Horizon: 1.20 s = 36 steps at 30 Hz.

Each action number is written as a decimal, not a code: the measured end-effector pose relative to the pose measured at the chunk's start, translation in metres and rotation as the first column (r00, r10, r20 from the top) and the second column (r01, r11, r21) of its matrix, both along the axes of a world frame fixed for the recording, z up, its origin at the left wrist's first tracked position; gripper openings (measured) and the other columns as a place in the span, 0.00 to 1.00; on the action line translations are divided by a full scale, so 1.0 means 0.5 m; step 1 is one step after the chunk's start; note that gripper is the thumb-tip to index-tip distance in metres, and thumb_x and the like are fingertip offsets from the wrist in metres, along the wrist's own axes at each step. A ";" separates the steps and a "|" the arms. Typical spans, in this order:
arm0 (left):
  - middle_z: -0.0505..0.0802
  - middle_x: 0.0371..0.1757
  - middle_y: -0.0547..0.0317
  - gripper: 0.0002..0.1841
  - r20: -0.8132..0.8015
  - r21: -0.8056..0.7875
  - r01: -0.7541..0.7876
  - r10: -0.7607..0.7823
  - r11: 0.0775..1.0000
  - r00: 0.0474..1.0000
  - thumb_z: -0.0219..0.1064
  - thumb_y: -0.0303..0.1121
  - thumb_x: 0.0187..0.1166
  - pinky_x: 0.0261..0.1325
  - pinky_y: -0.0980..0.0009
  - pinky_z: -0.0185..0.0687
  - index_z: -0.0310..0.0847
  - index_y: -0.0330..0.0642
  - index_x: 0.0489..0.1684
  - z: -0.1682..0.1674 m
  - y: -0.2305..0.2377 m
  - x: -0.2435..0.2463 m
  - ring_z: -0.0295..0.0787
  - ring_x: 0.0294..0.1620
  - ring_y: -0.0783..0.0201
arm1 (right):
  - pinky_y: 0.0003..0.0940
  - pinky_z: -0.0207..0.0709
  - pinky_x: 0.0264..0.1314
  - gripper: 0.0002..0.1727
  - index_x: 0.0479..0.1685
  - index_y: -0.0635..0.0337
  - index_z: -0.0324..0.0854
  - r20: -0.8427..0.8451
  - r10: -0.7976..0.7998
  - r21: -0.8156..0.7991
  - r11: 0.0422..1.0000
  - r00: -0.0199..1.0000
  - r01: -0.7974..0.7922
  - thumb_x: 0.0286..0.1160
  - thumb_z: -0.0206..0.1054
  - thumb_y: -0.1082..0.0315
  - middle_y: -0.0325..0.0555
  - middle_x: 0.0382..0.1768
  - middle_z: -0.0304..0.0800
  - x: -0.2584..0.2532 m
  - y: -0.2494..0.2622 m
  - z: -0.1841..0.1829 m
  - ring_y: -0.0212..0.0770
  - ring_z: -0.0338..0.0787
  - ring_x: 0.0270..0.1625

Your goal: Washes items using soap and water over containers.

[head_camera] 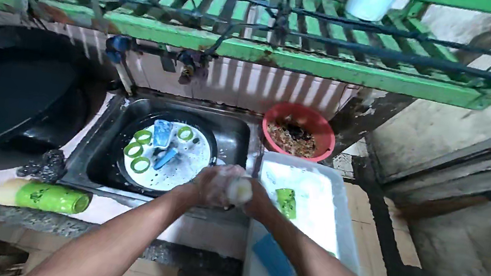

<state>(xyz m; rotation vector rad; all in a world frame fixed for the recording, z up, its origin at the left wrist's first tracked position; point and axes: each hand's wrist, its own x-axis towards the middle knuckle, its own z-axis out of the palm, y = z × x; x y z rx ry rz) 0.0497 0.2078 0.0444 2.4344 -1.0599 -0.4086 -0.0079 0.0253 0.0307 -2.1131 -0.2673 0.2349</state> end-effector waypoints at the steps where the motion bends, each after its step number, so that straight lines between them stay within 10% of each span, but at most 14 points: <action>1: 0.88 0.72 0.46 0.41 0.133 -0.015 -0.046 0.047 0.999 0.990 0.87 0.38 0.57 0.65 0.44 0.85 0.78 0.42 0.78 -0.007 0.015 0.000 0.85 0.73 0.47 | 0.44 0.86 0.59 0.17 0.62 0.68 0.82 -0.117 -0.103 0.139 0.983 0.988 0.119 0.74 0.70 0.74 0.55 0.51 0.91 0.006 0.029 -0.005 0.44 0.91 0.52; 3: 0.89 0.70 0.47 0.40 0.163 -0.056 -0.056 0.064 0.997 0.984 0.87 0.37 0.56 0.62 0.44 0.87 0.78 0.43 0.77 -0.017 0.063 0.018 0.86 0.71 0.48 | 0.43 0.87 0.48 0.15 0.62 0.64 0.81 -0.198 -0.080 0.187 0.975 0.977 0.117 0.79 0.66 0.71 0.52 0.46 0.90 0.020 0.065 -0.005 0.41 0.90 0.44; 5: 0.91 0.63 0.49 0.39 -0.113 -0.028 -0.035 0.031 0.999 0.993 0.87 0.35 0.56 0.65 0.46 0.84 0.78 0.45 0.75 -0.002 0.111 0.048 0.89 0.64 0.52 | 0.46 0.83 0.68 0.22 0.64 0.70 0.81 -0.078 0.198 -0.147 0.967 0.977 -0.208 0.68 0.72 0.81 0.60 0.55 0.90 0.045 0.076 0.032 0.51 0.91 0.58; 8: 0.92 0.59 0.43 0.45 -0.329 0.038 0.051 -0.036 0.998 0.944 0.90 0.31 0.50 0.65 0.45 0.84 0.75 0.42 0.77 0.029 0.130 0.061 0.91 0.60 0.47 | 0.61 0.57 0.89 0.30 0.66 0.66 0.85 -0.143 0.592 -0.638 0.558 0.793 -0.531 0.58 0.84 0.74 0.63 0.60 0.90 0.090 0.105 0.084 0.64 0.85 0.70; 9: 0.92 0.61 0.41 0.47 -0.323 0.023 0.038 -0.029 0.999 0.946 0.90 0.30 0.51 0.67 0.45 0.83 0.73 0.41 0.80 0.038 0.134 0.055 0.90 0.61 0.46 | 0.61 0.59 0.88 0.28 0.65 0.67 0.85 -0.155 0.592 -0.628 0.559 0.791 -0.542 0.61 0.83 0.73 0.64 0.60 0.90 0.097 0.117 0.087 0.64 0.84 0.70; 12: 0.89 0.69 0.46 0.41 0.012 0.045 -0.088 0.087 0.995 0.996 0.85 0.40 0.60 0.65 0.44 0.84 0.75 0.47 0.80 0.014 0.151 0.036 0.87 0.69 0.47 | 0.47 0.77 0.75 0.23 0.67 0.75 0.79 -0.097 0.195 -0.135 0.969 0.976 -0.207 0.71 0.72 0.79 0.64 0.61 0.88 0.077 0.141 0.037 0.52 0.87 0.67; 14: 0.89 0.68 0.46 0.36 0.254 0.009 -0.129 0.123 0.992 0.959 0.83 0.38 0.61 0.54 0.44 0.88 0.79 0.47 0.76 -0.004 0.154 0.033 0.86 0.69 0.43 | 0.40 0.84 0.65 0.20 0.74 0.66 0.74 -0.244 -0.045 0.160 0.983 0.969 0.087 0.85 0.61 0.72 0.53 0.60 0.87 0.054 0.167 0.021 0.39 0.88 0.58; 17: 0.91 0.64 0.49 0.39 -0.024 0.002 -0.075 0.075 0.997 0.997 0.86 0.42 0.57 0.64 0.45 0.85 0.79 0.47 0.75 -0.010 0.188 0.066 0.89 0.65 0.50 | 0.46 0.83 0.68 0.17 0.62 0.70 0.82 -0.070 0.153 -0.124 0.979 0.986 -0.161 0.73 0.69 0.79 0.59 0.53 0.91 0.072 0.167 0.019 0.48 0.91 0.57; 21: 0.91 0.61 0.43 0.47 -0.425 0.038 0.006 0.010 0.999 0.905 0.92 0.29 0.48 0.68 0.51 0.83 0.74 0.37 0.77 0.013 0.172 0.059 0.89 0.62 0.50 | 0.59 0.58 0.89 0.31 0.69 0.69 0.82 -0.173 0.513 -0.514 0.681 0.841 -0.521 0.63 0.82 0.71 0.67 0.67 0.86 0.090 0.158 0.061 0.65 0.80 0.76; 24: 0.92 0.59 0.44 0.41 -0.237 0.109 -0.073 0.097 0.991 0.967 0.88 0.39 0.55 0.64 0.45 0.85 0.76 0.40 0.74 0.016 0.149 0.047 0.91 0.60 0.47 | 0.49 0.83 0.64 0.17 0.64 0.71 0.80 -0.227 0.096 -0.079 0.990 0.969 -0.117 0.76 0.69 0.77 0.62 0.54 0.89 0.059 0.170 0.037 0.51 0.90 0.55; 26: 0.91 0.62 0.46 0.38 -0.062 0.156 -0.161 0.172 0.974 0.983 0.85 0.48 0.59 0.62 0.41 0.85 0.78 0.45 0.73 -0.024 0.159 0.070 0.90 0.62 0.47 | 0.46 0.87 0.49 0.15 0.65 0.65 0.80 -0.324 -0.217 0.194 0.937 0.921 0.289 0.89 0.60 0.66 0.57 0.48 0.89 0.042 0.190 0.019 0.46 0.90 0.44; 29: 0.84 0.74 0.41 0.42 0.081 0.244 -0.354 0.345 0.903 0.935 0.86 0.42 0.60 0.69 0.34 0.81 0.74 0.46 0.80 -0.096 0.220 0.122 0.84 0.72 0.39 | 0.47 0.87 0.65 0.20 0.72 0.62 0.81 -0.155 -0.404 0.295 0.852 0.901 0.433 0.88 0.63 0.62 0.54 0.60 0.91 0.034 0.140 0.037 0.44 0.92 0.60; 33: 0.73 0.84 0.33 0.32 0.175 0.077 -0.511 0.493 0.856 0.852 0.76 0.26 0.68 0.84 0.31 0.60 0.79 0.41 0.79 -0.060 0.152 0.098 0.68 0.84 0.31 | 0.61 0.78 0.74 0.26 0.81 0.55 0.76 0.115 -0.370 -0.218 0.896 0.922 0.387 0.82 0.66 0.66 0.58 0.68 0.88 -0.006 -0.073 0.103 0.56 0.88 0.69; 36: 0.90 0.63 0.40 0.22 -0.088 -0.144 -0.515 0.507 0.845 0.857 0.62 0.26 0.83 0.68 0.47 0.84 0.78 0.37 0.76 0.049 -0.060 -0.006 0.89 0.63 0.46 | 0.75 0.77 0.64 0.32 0.83 0.44 0.74 0.061 -0.306 -0.650 0.710 0.950 0.270 0.76 0.70 0.66 0.63 0.73 0.82 -0.007 -0.227 0.055 0.70 0.84 0.70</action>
